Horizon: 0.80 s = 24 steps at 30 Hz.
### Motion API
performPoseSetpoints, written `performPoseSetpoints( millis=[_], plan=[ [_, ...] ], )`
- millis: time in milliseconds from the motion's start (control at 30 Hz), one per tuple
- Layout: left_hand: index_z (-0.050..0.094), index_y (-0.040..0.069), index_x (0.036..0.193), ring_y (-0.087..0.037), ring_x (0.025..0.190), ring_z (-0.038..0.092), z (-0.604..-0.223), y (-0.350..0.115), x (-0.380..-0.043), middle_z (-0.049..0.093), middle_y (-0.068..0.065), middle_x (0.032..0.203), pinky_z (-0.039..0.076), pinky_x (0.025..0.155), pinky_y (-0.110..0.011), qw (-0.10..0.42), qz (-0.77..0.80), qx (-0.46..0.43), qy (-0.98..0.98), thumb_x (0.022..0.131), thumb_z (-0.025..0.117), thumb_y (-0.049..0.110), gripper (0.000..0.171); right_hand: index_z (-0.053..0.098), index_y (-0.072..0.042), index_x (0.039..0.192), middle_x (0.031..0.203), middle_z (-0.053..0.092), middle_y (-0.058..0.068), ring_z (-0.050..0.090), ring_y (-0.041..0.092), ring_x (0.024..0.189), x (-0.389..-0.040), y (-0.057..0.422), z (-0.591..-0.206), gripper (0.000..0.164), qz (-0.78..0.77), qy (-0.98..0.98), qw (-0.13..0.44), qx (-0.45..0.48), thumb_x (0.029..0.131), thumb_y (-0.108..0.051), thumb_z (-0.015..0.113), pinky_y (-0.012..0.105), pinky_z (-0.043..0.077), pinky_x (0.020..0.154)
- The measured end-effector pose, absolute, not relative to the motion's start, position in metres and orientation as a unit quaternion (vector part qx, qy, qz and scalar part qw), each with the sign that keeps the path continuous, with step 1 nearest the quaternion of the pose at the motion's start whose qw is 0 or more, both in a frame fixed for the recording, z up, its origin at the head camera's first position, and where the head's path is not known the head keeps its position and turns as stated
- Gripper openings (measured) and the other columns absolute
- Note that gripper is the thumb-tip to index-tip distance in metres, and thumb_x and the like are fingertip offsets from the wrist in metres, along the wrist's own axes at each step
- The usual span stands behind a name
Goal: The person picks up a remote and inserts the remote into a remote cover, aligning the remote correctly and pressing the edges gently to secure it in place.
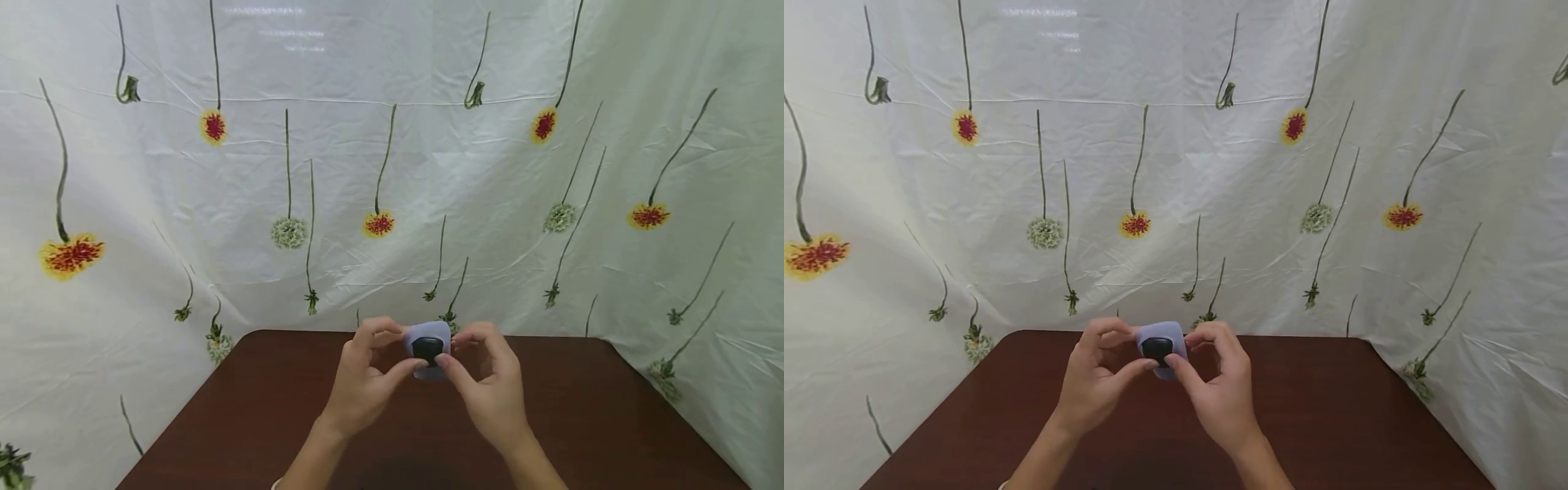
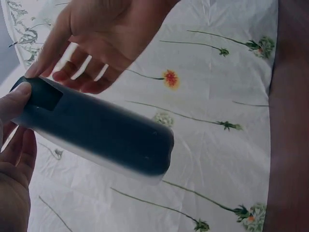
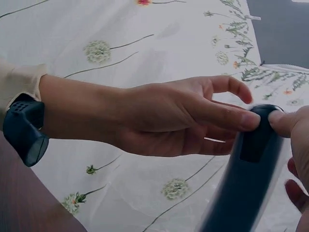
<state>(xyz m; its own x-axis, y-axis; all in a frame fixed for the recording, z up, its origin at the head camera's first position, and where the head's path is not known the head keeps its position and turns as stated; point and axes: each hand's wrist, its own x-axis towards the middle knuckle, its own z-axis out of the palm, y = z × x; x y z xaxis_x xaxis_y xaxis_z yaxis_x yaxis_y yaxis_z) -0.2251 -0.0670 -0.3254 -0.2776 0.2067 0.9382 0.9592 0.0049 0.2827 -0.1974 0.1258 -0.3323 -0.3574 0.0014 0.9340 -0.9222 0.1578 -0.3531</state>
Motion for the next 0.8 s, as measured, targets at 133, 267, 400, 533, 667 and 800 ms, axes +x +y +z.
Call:
performPoseSetpoints(
  millis=[133,267,400,533,667,800],
  plan=[
    [0.057,0.002,0.115,-0.023,0.095,0.073,-0.325,-0.067,-0.226,0.073,-0.013,0.1,0.06,0.074,-0.034,0.342,-0.522,-0.504,-0.597,0.073,0.084,-0.019,0.053,0.061,0.001,0.124,0.116,0.064,0.011,0.064,0.022,0.106,-0.197,0.132,-0.334,0.049,0.562,-0.666,0.334,0.36,0.081,0.014,0.081,0.03,0.052,0.093],
    [0.06,0.001,0.116,-0.022,0.091,0.071,-0.324,-0.067,-0.226,0.073,-0.015,0.1,0.061,0.07,-0.04,0.328,-0.515,-0.535,-0.584,0.075,0.083,-0.018,0.051,0.069,-0.011,0.125,0.115,0.072,0.003,0.067,0.022,0.106,-0.199,0.136,-0.334,0.048,0.502,-0.707,0.328,0.376,0.082,0.0,0.087,0.03,0.052,0.093],
    [0.064,0.0,0.12,-0.023,0.092,0.07,-0.322,-0.069,-0.227,0.072,-0.016,0.104,0.06,0.074,-0.039,0.302,-0.526,-0.556,-0.568,0.078,0.081,-0.018,0.048,0.073,-0.011,0.117,0.104,0.073,0.002,0.068,0.018,0.09,-0.2,0.137,-0.331,0.044,0.45,-0.691,0.39,0.409,0.078,0.001,0.089,0.026,0.053,0.08],
    [0.069,0.001,0.118,-0.027,0.099,0.069,-0.319,-0.073,-0.227,0.072,-0.016,0.11,0.058,0.086,-0.038,0.291,-0.531,-0.566,-0.559,0.086,0.074,-0.014,0.035,0.073,-0.008,0.111,0.099,0.073,0.004,0.067,0.017,0.084,-0.202,0.138,-0.328,0.045,0.413,-0.661,0.442,0.444,0.072,0.005,0.091,0.023,0.052,0.076],
    [0.075,0.006,0.109,-0.028,0.102,0.07,-0.316,-0.076,-0.224,0.073,-0.013,0.11,0.056,0.091,-0.037,0.299,-0.528,-0.553,-0.571,0.091,0.069,-0.01,0.024,0.074,-0.005,0.111,0.102,0.074,0.007,0.07,0.021,0.091,-0.203,0.138,-0.327,0.031,0.383,-0.649,0.465,0.465,0.083,-0.007,0.088,0.023,0.053,0.086],
    [0.076,0.009,0.101,-0.025,0.096,0.07,-0.313,-0.076,-0.22,0.073,-0.009,0.105,0.056,0.086,-0.036,0.292,-0.528,-0.538,-0.588,0.093,0.07,-0.009,0.021,0.074,-0.007,0.108,0.105,0.073,0.006,0.069,0.023,0.094,-0.202,0.137,-0.327,0.023,0.353,-0.659,0.479,0.46,0.098,-0.027,0.074,0.023,0.052,0.091]
  ],
)
